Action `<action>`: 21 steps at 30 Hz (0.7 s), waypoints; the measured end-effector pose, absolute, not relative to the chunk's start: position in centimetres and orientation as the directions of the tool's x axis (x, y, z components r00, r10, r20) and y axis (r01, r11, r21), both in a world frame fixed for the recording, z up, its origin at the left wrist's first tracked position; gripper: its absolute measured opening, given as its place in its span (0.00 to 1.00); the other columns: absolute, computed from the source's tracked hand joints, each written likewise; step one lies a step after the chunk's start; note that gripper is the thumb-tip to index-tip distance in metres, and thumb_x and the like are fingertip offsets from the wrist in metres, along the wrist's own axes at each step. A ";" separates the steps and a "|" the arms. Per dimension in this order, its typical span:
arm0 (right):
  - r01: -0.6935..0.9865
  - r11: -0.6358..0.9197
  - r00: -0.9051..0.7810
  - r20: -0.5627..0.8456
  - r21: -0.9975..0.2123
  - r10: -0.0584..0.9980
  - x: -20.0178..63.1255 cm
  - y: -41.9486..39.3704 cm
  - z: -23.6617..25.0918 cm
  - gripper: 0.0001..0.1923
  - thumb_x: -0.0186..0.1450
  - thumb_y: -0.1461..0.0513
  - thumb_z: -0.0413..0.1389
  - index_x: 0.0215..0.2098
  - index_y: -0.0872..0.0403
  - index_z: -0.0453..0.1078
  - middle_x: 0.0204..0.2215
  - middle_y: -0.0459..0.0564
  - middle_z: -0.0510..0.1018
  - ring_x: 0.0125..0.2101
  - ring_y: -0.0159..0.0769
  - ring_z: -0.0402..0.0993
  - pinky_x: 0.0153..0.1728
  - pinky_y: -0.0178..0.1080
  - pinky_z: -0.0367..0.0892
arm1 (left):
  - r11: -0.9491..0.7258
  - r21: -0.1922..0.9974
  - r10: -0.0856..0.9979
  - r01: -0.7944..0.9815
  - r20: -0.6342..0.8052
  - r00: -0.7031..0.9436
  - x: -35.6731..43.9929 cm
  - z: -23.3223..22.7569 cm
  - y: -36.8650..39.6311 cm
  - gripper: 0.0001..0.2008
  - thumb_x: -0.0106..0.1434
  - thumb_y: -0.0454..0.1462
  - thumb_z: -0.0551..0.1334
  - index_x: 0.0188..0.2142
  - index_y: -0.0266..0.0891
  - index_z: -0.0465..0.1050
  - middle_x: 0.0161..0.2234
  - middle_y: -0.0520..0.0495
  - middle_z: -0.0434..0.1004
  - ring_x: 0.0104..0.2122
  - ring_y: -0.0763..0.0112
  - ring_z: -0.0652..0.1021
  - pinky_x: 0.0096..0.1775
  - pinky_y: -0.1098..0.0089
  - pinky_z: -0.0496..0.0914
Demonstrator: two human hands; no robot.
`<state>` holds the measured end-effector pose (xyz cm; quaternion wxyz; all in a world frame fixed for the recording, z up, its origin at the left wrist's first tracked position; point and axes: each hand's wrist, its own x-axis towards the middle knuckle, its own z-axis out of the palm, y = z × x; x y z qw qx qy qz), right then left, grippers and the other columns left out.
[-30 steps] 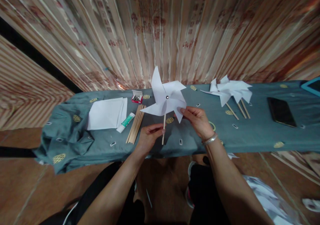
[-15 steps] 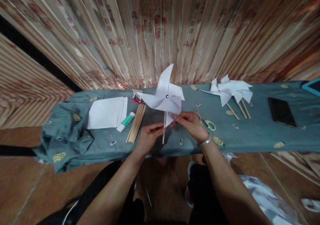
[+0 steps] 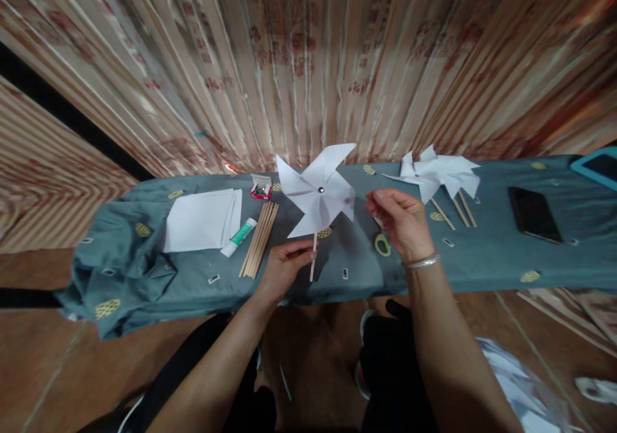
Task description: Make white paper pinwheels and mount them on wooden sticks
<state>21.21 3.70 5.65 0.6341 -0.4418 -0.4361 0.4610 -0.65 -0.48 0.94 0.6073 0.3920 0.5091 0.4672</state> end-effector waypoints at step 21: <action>-0.115 0.149 0.212 0.123 -0.982 0.970 20.0 4.2 4.2 0.14 0.48 0.53 0.69 0.30 0.50 0.79 0.30 0.46 0.83 0.32 0.35 0.77 0.40 0.41 0.72 | 0.250 0.954 0.968 -0.163 -0.246 0.044 -0.6 1.0 -0.5 0.15 0.40 0.38 0.75 0.31 0.39 0.83 0.32 0.46 0.84 0.34 0.64 0.80 0.44 0.64 0.73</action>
